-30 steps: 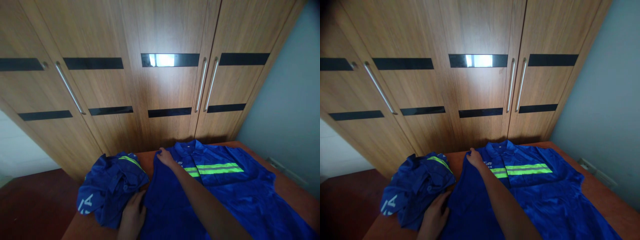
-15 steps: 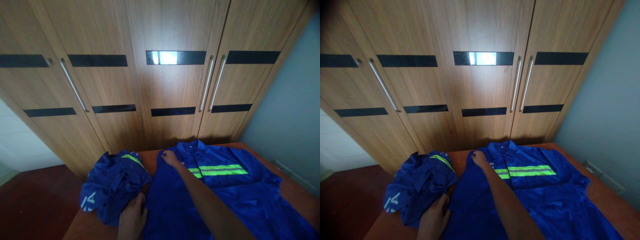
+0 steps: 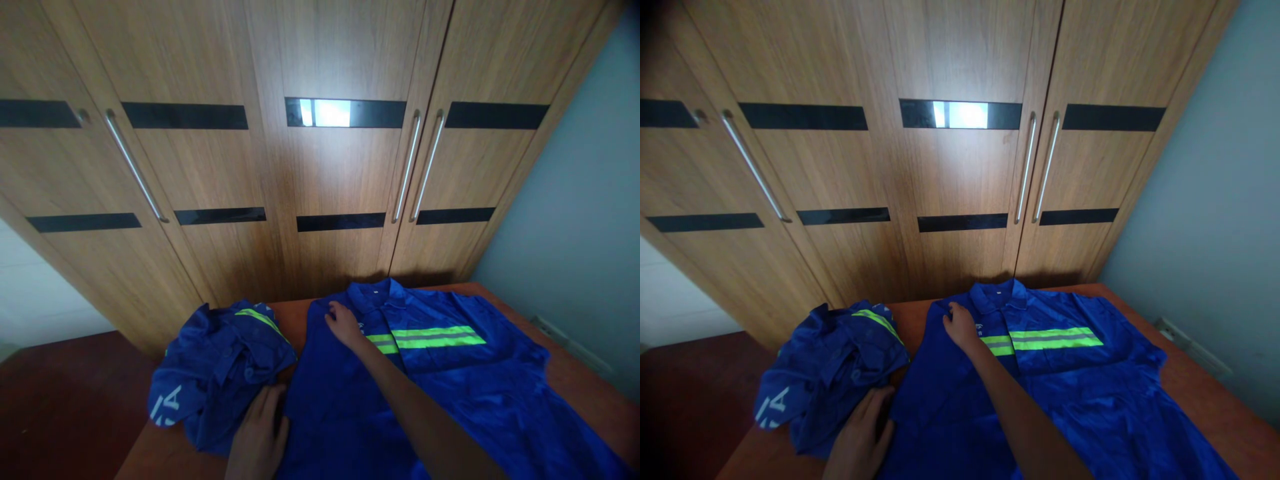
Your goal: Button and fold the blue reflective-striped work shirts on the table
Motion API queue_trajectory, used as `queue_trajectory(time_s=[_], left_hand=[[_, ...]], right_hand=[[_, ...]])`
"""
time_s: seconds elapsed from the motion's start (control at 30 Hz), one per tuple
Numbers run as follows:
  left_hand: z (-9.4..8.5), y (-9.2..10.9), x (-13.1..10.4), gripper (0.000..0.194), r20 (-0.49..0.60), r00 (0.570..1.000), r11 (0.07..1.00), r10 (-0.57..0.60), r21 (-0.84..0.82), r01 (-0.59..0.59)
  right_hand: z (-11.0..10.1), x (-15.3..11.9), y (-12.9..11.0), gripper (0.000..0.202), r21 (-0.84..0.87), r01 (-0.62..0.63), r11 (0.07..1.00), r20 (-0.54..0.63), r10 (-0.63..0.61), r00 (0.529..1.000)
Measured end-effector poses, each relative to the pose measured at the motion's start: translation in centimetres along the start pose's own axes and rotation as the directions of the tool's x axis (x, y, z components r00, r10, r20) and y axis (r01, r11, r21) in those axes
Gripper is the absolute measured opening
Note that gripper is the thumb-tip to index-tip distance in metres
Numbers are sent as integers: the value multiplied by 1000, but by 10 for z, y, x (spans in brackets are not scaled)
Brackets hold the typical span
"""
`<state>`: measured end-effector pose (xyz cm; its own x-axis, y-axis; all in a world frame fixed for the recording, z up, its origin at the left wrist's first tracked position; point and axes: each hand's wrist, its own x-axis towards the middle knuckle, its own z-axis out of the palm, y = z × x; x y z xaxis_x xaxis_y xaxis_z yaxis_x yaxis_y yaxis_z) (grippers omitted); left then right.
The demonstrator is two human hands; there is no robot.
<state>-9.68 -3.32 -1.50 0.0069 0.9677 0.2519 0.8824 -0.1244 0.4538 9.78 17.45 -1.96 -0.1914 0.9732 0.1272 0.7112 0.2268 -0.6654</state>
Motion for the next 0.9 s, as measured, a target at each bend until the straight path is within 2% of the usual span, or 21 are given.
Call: queue_trajectory(time_s=[0.13,0.33,0.57,0.73,0.9], left_hand=[[6,-5,3,41,13,1000,1000,-1,-28,1],[8,-7,1,45,-2,1000,1000,8,-24,-8],[7,-4,-4,44,4,999,996,50,79,-51],[-1,4,-6,22,125,988,977,-85,205,58],[-12,15,-3,16,191,970,954,-148,287,89]], right_hand=[[9,27,-3,29,86,-32,996,82,24,996],[29,57,-21,32,230,-72,970,201,25,979],[40,57,-15,32,303,-137,943,251,60,966],[31,58,-10,32,254,-105,961,228,46,973],[25,54,-12,31,203,-37,978,173,2,985]])
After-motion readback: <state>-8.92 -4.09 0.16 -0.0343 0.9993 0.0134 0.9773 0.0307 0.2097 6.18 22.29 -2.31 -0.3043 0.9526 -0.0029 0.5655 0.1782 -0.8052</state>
